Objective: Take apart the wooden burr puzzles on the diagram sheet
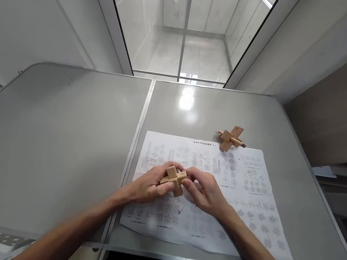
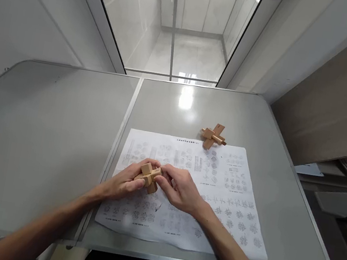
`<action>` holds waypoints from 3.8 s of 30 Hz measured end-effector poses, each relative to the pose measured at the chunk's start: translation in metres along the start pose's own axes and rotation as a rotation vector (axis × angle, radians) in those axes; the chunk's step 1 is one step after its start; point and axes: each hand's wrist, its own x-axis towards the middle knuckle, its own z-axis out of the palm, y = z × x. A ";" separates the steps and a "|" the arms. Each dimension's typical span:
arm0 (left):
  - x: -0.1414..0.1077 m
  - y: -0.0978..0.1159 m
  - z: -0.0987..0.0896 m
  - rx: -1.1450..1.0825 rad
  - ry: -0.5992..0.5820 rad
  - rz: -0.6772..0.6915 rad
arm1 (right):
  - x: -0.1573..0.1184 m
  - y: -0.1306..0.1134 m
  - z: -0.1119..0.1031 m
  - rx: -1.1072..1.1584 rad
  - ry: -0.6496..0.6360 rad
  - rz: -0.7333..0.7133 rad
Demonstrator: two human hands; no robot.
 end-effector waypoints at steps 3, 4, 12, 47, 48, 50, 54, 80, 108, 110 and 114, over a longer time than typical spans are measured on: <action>0.000 0.001 0.000 0.005 0.000 0.009 | 0.001 -0.001 0.001 0.001 0.012 -0.015; 0.000 0.001 0.001 0.014 0.005 0.012 | 0.001 -0.001 0.001 0.003 0.023 -0.016; 0.000 0.005 0.014 0.085 0.081 0.046 | 0.003 -0.001 0.003 0.007 0.082 0.067; 0.001 0.012 0.000 -0.256 -0.064 -0.087 | -0.001 -0.007 0.005 0.051 0.030 0.015; 0.001 0.012 0.000 -0.271 -0.071 -0.090 | -0.001 -0.007 0.005 0.043 0.025 0.015; 0.001 0.012 0.000 -0.288 -0.081 -0.098 | -0.001 -0.008 0.005 0.027 0.020 0.017; 0.001 0.014 -0.002 -0.301 -0.088 -0.116 | -0.001 -0.007 0.005 0.019 0.025 0.006; 0.008 -0.006 0.002 -0.658 -0.192 -0.239 | 0.001 -0.004 0.006 -0.043 0.066 -0.160; 0.008 -0.009 0.000 -0.605 -0.143 -0.137 | 0.007 -0.009 -0.001 0.171 -0.050 -0.012; 0.008 -0.008 0.000 -0.658 -0.151 -0.112 | 0.007 -0.007 -0.005 0.237 -0.026 0.010; 0.009 -0.002 0.000 -0.723 -0.126 -0.075 | 0.007 -0.001 -0.010 0.330 0.127 0.100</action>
